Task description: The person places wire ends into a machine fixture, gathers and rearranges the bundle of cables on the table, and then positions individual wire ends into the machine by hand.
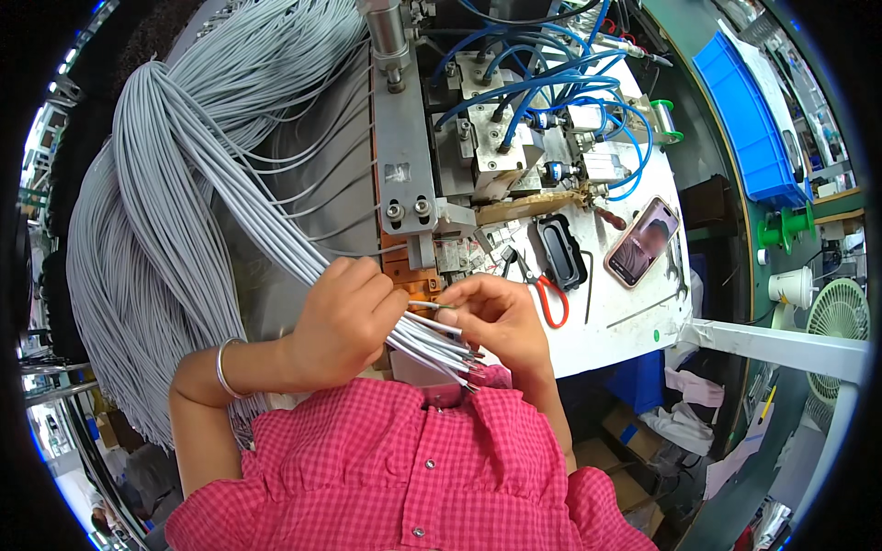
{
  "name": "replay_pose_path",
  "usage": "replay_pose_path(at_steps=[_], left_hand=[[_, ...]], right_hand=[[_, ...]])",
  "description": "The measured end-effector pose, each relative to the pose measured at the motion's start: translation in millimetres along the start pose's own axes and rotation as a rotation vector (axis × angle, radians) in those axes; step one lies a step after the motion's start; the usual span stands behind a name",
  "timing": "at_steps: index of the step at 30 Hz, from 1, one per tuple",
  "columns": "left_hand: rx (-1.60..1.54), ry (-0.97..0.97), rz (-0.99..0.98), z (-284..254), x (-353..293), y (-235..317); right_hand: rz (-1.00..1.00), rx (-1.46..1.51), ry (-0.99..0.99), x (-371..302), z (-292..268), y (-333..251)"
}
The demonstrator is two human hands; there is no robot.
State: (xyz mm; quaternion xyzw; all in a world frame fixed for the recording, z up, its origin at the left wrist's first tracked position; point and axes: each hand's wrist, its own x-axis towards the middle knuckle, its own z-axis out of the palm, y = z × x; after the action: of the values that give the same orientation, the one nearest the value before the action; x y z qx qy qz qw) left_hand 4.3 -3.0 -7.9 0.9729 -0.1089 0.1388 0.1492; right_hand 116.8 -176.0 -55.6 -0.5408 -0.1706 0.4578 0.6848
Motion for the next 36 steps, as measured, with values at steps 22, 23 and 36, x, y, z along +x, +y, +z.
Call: replay_pose_path(at_steps=[22, 23, 36], left_hand=[[0.1, -0.028, 0.066, 7, -1, 0], [0.122, -0.033, 0.06, 7, -1, 1], [0.101, 0.004, 0.056, 1, -2, 6]], right_hand=[[0.035, -0.099, 0.149, 10, -2, 7], [0.028, -0.101, 0.16, 6, -2, 4], [-0.132, -0.045, 0.242, -4, 8, 6]])
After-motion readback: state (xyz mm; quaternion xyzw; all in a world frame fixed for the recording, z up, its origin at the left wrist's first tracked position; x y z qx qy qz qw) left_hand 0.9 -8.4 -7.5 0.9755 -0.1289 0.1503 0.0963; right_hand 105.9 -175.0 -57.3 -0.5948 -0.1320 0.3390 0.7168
